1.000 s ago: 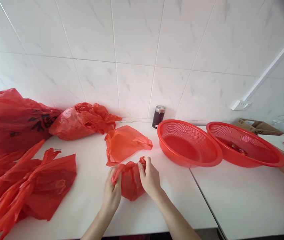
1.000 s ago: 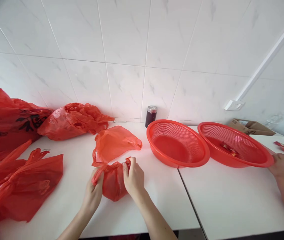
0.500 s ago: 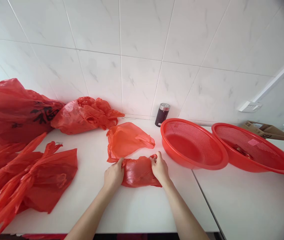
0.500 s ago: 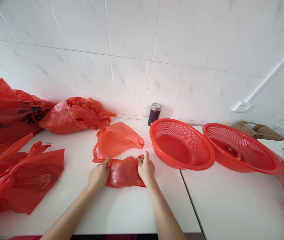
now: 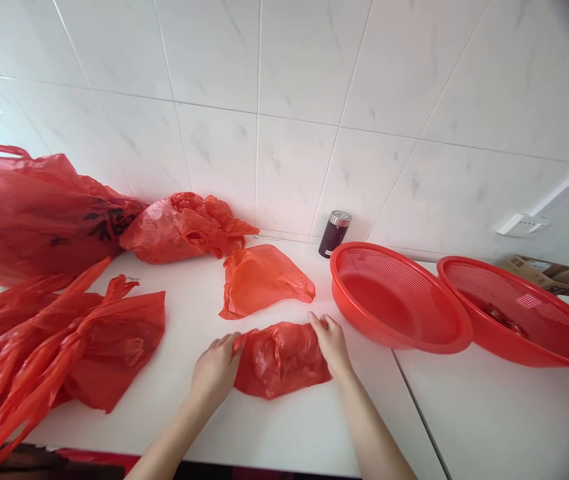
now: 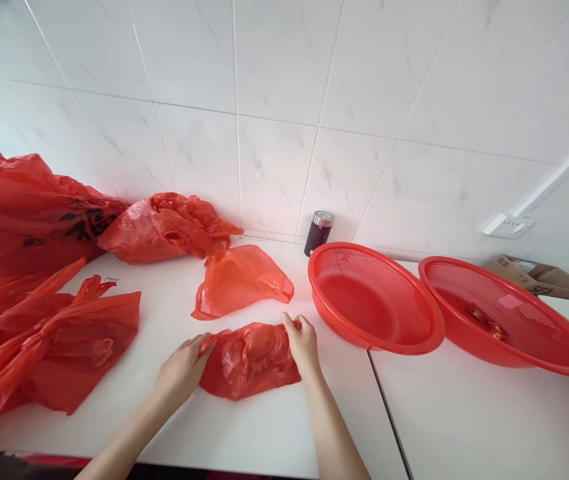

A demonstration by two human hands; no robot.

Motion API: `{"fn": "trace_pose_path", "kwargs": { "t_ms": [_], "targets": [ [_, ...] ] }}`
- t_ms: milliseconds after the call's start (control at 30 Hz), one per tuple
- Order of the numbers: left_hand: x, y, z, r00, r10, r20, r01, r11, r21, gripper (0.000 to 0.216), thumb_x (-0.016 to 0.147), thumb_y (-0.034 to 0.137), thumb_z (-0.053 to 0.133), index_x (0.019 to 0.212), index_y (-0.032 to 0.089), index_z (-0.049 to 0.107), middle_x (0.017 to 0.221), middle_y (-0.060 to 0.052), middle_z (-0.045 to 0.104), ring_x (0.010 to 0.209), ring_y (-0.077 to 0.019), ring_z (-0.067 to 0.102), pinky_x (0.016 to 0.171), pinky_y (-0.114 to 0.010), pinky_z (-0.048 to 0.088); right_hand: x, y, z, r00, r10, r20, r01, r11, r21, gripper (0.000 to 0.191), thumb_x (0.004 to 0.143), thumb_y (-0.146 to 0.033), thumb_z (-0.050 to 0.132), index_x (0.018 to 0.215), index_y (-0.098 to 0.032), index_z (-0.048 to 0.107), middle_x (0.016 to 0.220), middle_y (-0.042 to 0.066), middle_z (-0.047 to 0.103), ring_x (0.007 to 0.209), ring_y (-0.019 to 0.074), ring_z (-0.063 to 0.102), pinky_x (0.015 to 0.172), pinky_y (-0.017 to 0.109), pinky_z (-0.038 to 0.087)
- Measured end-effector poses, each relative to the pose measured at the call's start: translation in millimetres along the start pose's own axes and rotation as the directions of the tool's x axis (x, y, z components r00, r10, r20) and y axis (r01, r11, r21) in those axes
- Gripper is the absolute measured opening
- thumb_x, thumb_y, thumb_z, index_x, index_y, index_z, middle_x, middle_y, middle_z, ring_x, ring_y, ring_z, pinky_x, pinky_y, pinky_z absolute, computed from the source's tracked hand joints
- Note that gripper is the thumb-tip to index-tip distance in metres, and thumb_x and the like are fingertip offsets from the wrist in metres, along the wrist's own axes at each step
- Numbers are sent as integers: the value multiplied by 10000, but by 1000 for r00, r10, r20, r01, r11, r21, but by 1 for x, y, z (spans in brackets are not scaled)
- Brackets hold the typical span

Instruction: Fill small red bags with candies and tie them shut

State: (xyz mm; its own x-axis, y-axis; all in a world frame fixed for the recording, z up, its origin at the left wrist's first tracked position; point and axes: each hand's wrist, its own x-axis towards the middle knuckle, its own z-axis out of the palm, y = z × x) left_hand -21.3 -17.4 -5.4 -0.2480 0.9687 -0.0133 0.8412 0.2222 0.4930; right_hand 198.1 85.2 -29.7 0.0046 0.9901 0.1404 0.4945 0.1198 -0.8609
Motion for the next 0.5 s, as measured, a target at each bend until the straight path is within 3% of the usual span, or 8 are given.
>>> {"fn": "trace_pose_path", "kwargs": {
  "t_ms": [100, 200, 333, 400, 500],
  "targets": [
    [-40, -17, -16, 997, -26, 75, 47, 954, -297, 412, 958, 424, 281, 770, 222, 587, 768, -23, 669, 749, -199, 623, 690, -288, 482, -5, -6, -6, 999, 8, 33, -12, 991, 134, 491, 855, -635, 446, 617, -246, 264, 508, -54, 438, 492, 134, 472, 492, 252, 406],
    [-76, -33, -35, 994, -75, 81, 107, 822, -559, 404, 909, 504, 385, 747, 229, 633, 808, -29, 691, 832, -231, 622, 798, -321, 486, -11, -23, -7, 998, 12, 65, -31, 958, 287, 479, 845, -622, 500, 631, -245, 297, 516, -44, 486, 517, 156, 553, 537, 282, 489],
    [-98, -43, -64, 982, -172, 78, 184, 787, -589, 366, 874, 520, 442, 825, 255, 691, 875, -38, 728, 936, -267, 645, 861, -351, 494, -21, -56, -4, 997, -6, 83, -30, 907, 420, 432, 868, -563, 533, 659, -234, 346, 565, -27, 561, 563, 166, 607, 606, 303, 530],
    [-97, -38, -75, 980, -187, -66, 123, 835, -537, 337, 856, 507, 490, 1008, 262, 664, 1034, -55, 709, 1013, -276, 631, 865, -368, 504, -27, -71, 0, 993, -46, 107, -8, 893, 450, 410, 883, -540, 530, 675, -232, 357, 599, -20, 581, 591, 165, 615, 628, 307, 536],
    [-87, -16, -77, 895, -114, -431, -33, 947, -320, 395, 844, 423, 564, 1214, 287, 549, 1343, -81, 552, 1196, -289, 532, 949, -421, 460, -38, -86, 5, 974, -143, 174, 41, 872, 488, 389, 892, -503, 545, 684, -231, 359, 599, -25, 574, 600, 154, 600, 637, 296, 530]
  ]
}}
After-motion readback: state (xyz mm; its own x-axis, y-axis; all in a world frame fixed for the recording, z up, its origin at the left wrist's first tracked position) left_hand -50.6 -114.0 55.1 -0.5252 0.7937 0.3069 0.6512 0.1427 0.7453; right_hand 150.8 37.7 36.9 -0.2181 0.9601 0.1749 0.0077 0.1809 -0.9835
